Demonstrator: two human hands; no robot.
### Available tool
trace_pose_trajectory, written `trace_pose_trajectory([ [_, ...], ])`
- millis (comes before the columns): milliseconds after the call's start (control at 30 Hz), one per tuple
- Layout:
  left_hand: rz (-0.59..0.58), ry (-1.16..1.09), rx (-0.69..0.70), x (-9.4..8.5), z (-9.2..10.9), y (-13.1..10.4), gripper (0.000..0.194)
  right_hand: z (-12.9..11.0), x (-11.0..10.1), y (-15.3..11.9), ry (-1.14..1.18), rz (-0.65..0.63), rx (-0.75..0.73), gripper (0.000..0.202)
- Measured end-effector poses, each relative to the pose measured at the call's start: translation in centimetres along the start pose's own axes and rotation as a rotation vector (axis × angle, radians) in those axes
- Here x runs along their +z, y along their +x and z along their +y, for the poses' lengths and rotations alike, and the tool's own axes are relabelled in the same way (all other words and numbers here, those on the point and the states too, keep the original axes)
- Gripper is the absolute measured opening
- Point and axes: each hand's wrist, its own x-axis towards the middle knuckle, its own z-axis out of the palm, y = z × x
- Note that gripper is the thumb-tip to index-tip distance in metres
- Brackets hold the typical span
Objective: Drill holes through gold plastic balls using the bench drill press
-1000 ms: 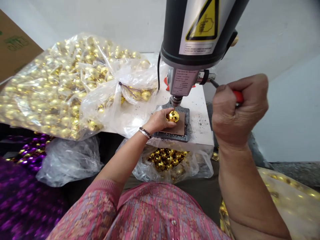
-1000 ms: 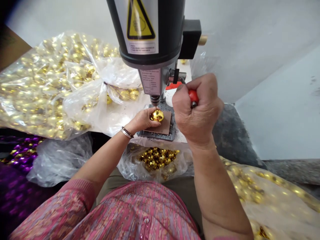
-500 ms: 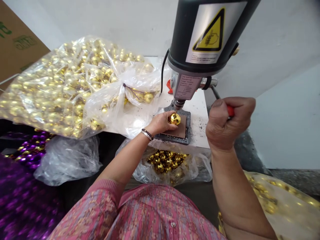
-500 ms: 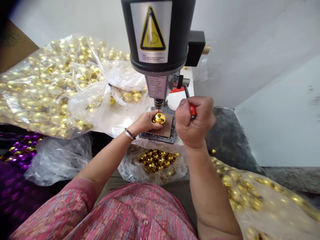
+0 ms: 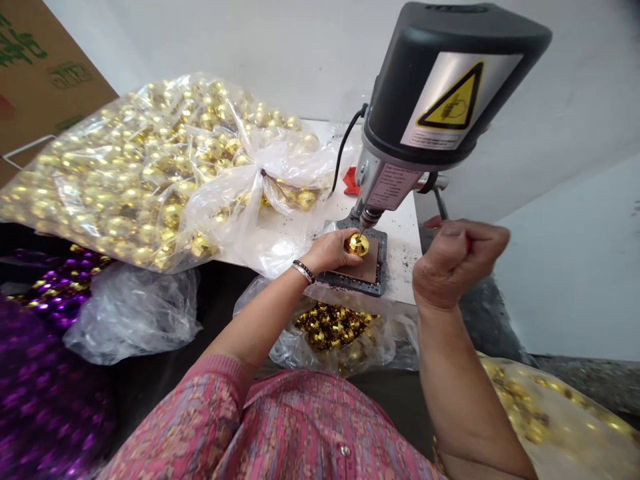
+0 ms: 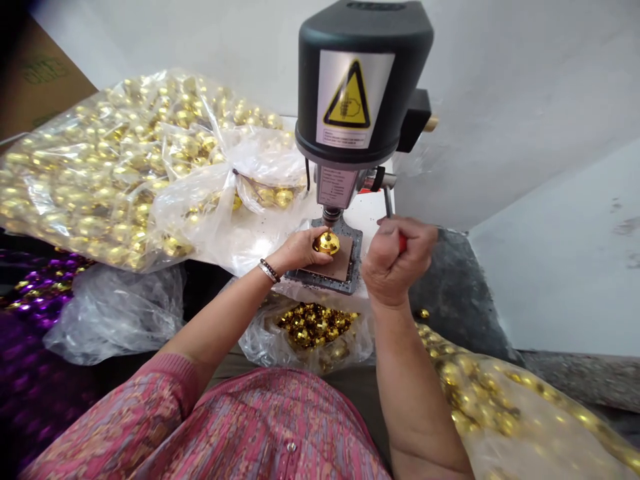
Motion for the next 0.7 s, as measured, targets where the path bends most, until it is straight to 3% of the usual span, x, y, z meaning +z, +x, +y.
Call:
trace_pose_trajectory([
  [100,-0.003,0.005,0.014,0.0,0.0,0.0,0.048,-0.4,0.8,4.1,-0.016,0.015,0.091,0.036],
  [133,0.006,0.002,0.023,0.0,0.0,-0.2,0.050,-0.7,1.0,5.7,0.008,-0.009,0.181,0.034],
  [200,0.039,-0.020,0.044,-0.1,-0.1,-0.8,0.052,-1.2,1.5,8.6,0.021,-0.175,0.373,0.030],
  [267,0.073,-0.055,0.068,-0.1,-0.3,-2.2,0.054,-1.7,1.7,10.3,-0.003,-0.248,0.495,0.027],
  [500,0.077,-0.138,0.119,-0.1,-0.6,-9.3,0.061,-1.5,1.8,10.6,-0.034,-0.242,0.534,0.029],
  [700,0.008,-0.083,0.138,0.9,-0.9,-12.5,0.063,-1.1,1.8,10.5,-0.022,-0.272,0.509,0.027],
])
